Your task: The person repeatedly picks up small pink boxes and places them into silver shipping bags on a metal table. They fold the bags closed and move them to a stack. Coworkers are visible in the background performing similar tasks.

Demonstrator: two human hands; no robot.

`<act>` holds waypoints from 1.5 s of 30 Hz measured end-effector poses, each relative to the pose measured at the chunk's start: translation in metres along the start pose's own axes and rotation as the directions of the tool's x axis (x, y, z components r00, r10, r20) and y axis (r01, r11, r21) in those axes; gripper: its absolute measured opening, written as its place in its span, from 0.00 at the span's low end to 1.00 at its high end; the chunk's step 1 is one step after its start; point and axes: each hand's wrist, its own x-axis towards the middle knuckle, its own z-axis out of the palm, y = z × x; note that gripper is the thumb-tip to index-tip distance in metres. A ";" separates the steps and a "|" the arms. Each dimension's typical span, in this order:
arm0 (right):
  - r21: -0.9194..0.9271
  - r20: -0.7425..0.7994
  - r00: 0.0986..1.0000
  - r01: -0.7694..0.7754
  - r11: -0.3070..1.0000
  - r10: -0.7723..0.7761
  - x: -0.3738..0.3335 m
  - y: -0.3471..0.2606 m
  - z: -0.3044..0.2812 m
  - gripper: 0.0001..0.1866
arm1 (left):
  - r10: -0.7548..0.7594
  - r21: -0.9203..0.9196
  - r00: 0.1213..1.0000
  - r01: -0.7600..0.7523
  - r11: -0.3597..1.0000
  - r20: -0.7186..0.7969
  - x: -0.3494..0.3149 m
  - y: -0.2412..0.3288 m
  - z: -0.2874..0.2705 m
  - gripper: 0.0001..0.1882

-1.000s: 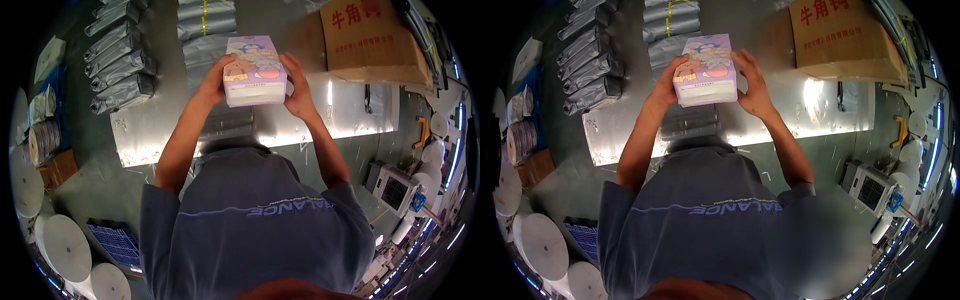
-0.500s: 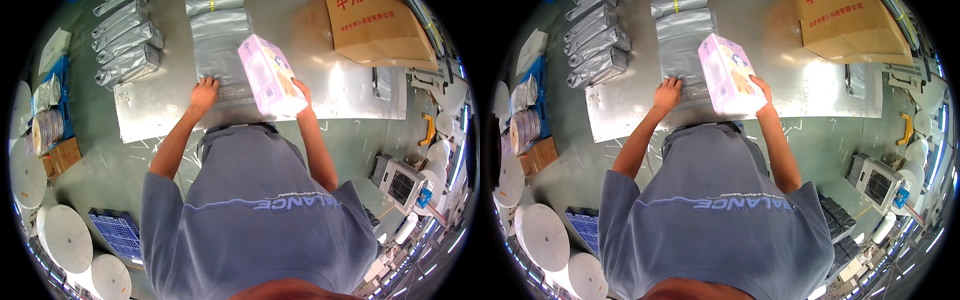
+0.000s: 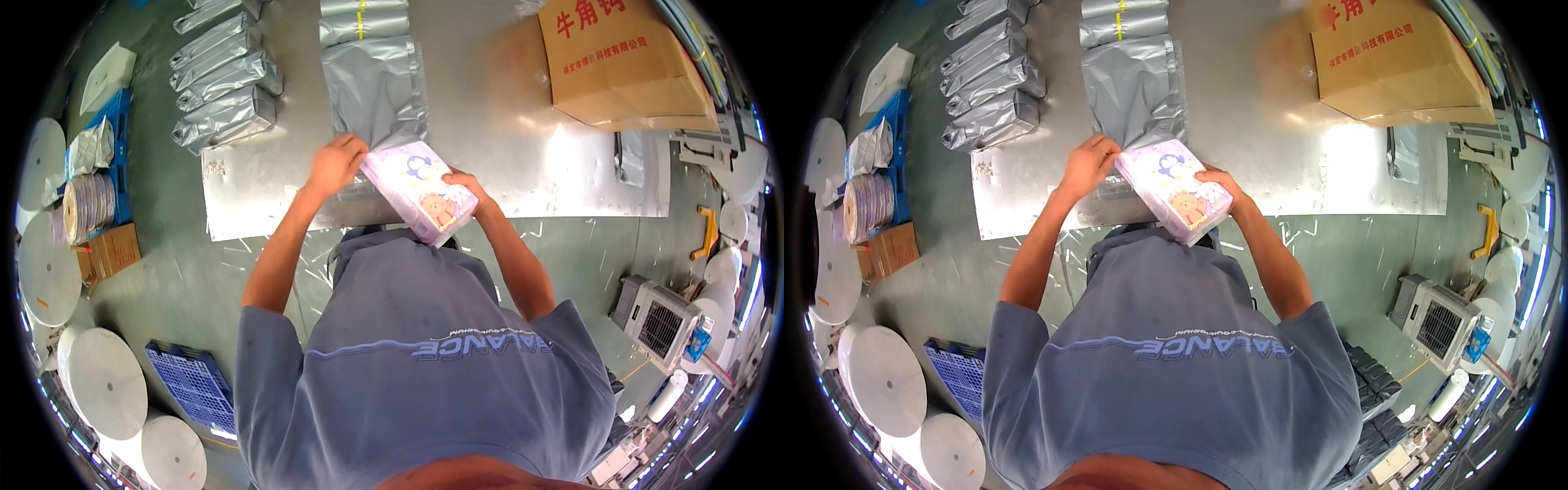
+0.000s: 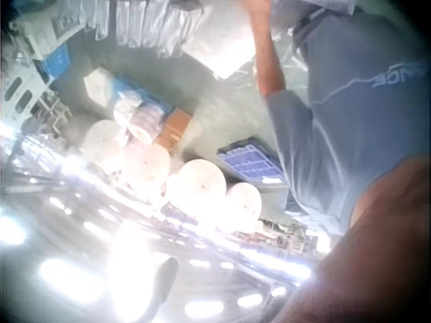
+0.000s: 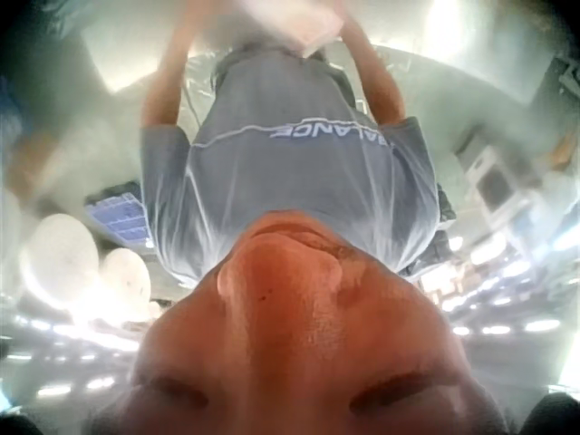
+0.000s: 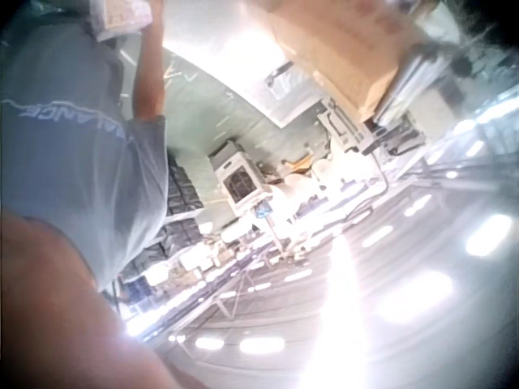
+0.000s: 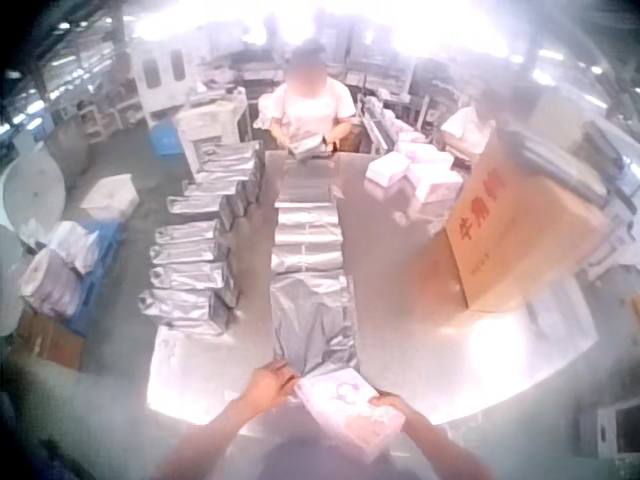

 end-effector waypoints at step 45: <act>-0.532 -0.203 0.918 0.189 0.825 -0.341 0.054 0.051 -0.014 0.06 | 0.091 0.120 0.996 -0.093 0.988 0.023 -0.005 0.039 0.132 0.14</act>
